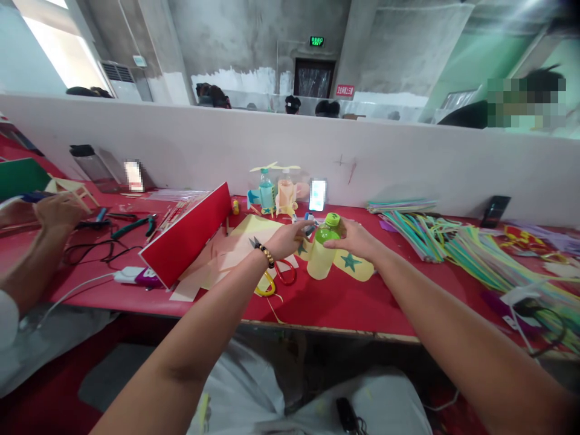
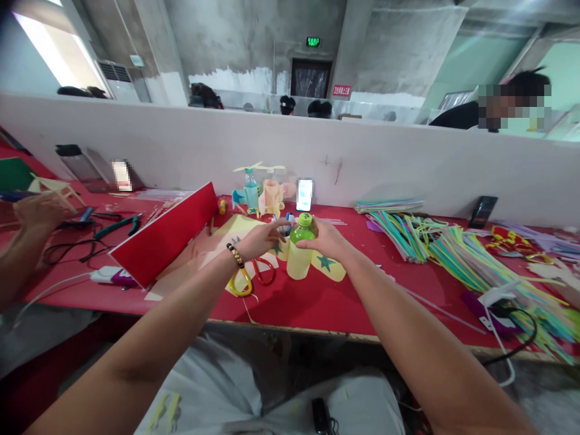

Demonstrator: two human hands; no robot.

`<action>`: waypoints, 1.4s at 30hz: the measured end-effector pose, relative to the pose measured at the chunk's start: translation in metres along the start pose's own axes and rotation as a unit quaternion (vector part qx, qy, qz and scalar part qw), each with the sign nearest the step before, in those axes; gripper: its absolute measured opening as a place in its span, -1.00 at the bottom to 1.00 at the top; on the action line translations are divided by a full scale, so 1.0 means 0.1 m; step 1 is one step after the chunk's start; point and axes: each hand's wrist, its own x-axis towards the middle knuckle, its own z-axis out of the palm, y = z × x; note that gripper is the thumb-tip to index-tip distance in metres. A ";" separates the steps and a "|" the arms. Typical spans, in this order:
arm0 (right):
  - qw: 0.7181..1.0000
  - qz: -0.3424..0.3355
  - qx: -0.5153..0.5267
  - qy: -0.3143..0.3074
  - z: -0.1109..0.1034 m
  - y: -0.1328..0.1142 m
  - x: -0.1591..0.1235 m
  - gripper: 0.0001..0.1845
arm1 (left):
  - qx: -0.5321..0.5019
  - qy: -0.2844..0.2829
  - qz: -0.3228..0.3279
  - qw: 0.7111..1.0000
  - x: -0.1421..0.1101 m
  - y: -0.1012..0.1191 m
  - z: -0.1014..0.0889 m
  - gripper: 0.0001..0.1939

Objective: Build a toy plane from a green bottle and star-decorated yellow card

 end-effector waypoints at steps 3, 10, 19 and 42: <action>0.999 -0.004 0.026 -0.018 0.00 0.01 0.00 -0.44 | -0.016 0.080 -0.015 0.997 -0.08 -0.03 0.03 -0.36; 0.996 0.005 0.077 -0.041 -0.01 0.00 -0.02 -0.40 | -0.078 0.292 -0.075 0.950 -0.37 -0.20 0.46 -0.54; 0.992 -0.009 0.101 -0.076 0.00 0.07 0.00 -0.41 | -0.259 0.229 -0.016 0.938 -0.43 -0.28 0.90 -0.32; 0.989 -0.017 0.117 -0.089 0.01 0.07 -0.06 -0.19 | -0.321 0.214 -0.034 0.922 -0.46 -0.15 0.86 -0.29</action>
